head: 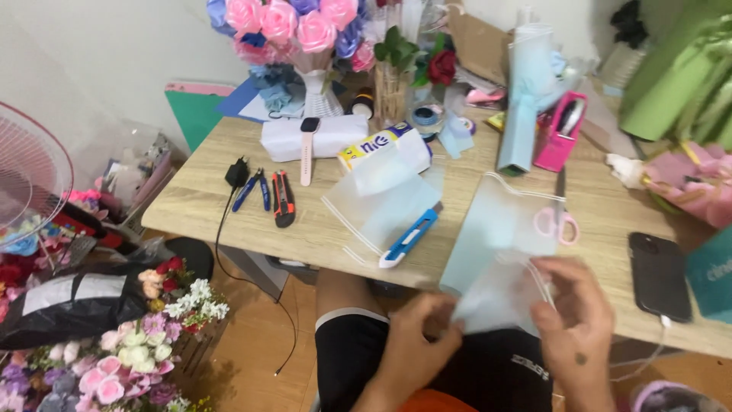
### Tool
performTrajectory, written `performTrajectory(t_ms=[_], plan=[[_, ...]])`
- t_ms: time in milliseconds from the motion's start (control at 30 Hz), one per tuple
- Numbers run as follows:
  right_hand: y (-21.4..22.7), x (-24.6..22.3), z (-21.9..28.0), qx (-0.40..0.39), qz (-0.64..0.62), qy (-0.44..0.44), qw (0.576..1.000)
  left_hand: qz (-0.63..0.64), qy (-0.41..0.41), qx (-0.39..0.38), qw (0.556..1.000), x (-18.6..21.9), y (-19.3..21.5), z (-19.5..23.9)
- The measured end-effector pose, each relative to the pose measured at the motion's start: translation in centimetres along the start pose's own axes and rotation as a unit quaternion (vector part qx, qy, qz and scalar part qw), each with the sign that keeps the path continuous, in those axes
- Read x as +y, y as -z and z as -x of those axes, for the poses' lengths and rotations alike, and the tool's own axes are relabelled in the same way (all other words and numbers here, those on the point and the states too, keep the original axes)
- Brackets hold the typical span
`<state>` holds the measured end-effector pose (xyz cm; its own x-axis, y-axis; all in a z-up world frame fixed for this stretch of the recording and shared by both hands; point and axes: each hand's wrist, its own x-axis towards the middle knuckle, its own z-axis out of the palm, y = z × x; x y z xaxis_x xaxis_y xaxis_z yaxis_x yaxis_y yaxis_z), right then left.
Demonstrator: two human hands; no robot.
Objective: The person measures and cuts a sheet of light blue translucent craft paper using a ruler and a utility knife. They align the ruler, score the paper, and fold it to separate the cut section.
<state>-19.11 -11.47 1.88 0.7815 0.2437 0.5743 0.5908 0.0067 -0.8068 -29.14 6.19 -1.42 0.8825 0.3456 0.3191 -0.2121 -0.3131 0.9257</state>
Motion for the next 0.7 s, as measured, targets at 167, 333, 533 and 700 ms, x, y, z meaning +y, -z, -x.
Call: performTrajectory(t_ms=[167,333,533,700], plan=[[-3.7,-1.5,-10.7,0.057,0.019,0.123,0.991,0.1,0.082,0.097,0.987,-2.1,3.8,-3.4],[-9.4,1.0,-23.0,-0.008,0.028,0.119,0.992,0.113,0.179,0.165,0.963,-3.5,7.3,-4.3],[-15.6,9.0,-36.7,-0.052,0.172,0.284,0.942,0.238,0.152,0.277,0.918,-10.8,7.5,-3.2],[-18.2,15.1,-43.1,-0.1,0.21,0.133,0.963,0.194,0.306,0.335,0.87,-10.0,9.3,-3.8]])
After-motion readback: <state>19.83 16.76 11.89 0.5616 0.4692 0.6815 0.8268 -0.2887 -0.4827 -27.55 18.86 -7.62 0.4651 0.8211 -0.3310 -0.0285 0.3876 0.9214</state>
